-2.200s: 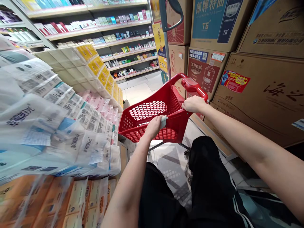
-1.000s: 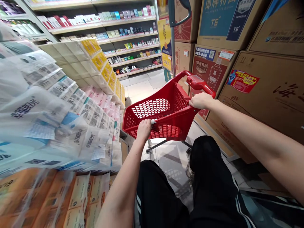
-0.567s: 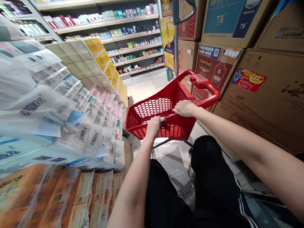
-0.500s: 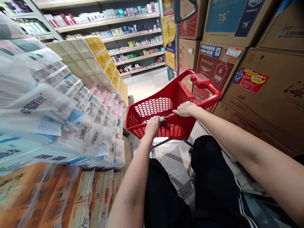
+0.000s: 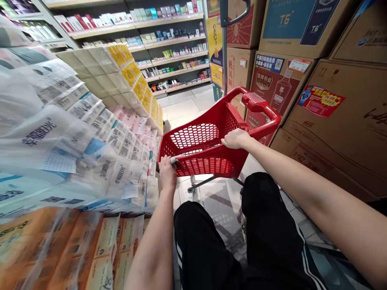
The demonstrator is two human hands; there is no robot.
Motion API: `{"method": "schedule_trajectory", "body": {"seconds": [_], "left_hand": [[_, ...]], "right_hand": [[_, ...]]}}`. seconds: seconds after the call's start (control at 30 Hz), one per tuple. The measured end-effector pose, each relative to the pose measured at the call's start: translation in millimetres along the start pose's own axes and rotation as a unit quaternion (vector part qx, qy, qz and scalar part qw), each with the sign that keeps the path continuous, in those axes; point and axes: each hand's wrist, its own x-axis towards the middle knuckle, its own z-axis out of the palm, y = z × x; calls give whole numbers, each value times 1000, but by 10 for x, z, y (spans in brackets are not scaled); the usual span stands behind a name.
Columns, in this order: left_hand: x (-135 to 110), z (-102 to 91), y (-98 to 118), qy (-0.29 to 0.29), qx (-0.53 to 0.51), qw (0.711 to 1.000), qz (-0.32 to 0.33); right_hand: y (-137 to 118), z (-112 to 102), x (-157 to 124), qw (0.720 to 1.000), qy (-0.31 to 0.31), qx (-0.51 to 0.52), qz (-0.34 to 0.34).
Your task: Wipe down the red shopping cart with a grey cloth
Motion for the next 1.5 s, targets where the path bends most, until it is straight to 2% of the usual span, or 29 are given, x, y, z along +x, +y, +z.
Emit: {"method": "schedule_trajectory", "body": {"seconds": [0.1,0.17,0.3,0.4,0.47,0.57,0.7,0.77,1.0,1.17,1.3,1.5], "left_hand": [[-196,199,250,113,-28,990,-86],[-314,366,496,149,-57,977,-140],[-446,632,970,113,-100,969,-194],[-469,695,1171,80,-122,959,-244],[-472,688,1213,94,-150,953,-245],[-474,668,1182,125,-160,958,-203],[-440,688,1097,86,-138,972,-171],[-399,704,1073,90,-140,972,-165],[-294,670,1130,50,-139,968,-204],[-405,750,1334,63,-207,958,-189],[-415,802,1452,94,-217,950,-204],[-382,793,1330,73,-265,941,-198]], "right_hand": [[3,6,9,1000,-2,1,3],[-3,9,6,1000,1,1,2],[-48,10,-8,1000,7,-1,-3],[-85,4,-26,1000,17,-1,-8],[-100,1,-42,1000,26,3,-11],[-106,9,-68,999,44,0,-23],[-106,40,-85,997,66,-17,-41],[-110,55,-81,996,77,-21,-43],[-41,76,-69,996,72,-33,-39],[35,84,-112,996,69,-42,-37],[-9,84,-137,995,87,-37,-37],[-86,77,-114,995,96,-23,-23]]}}
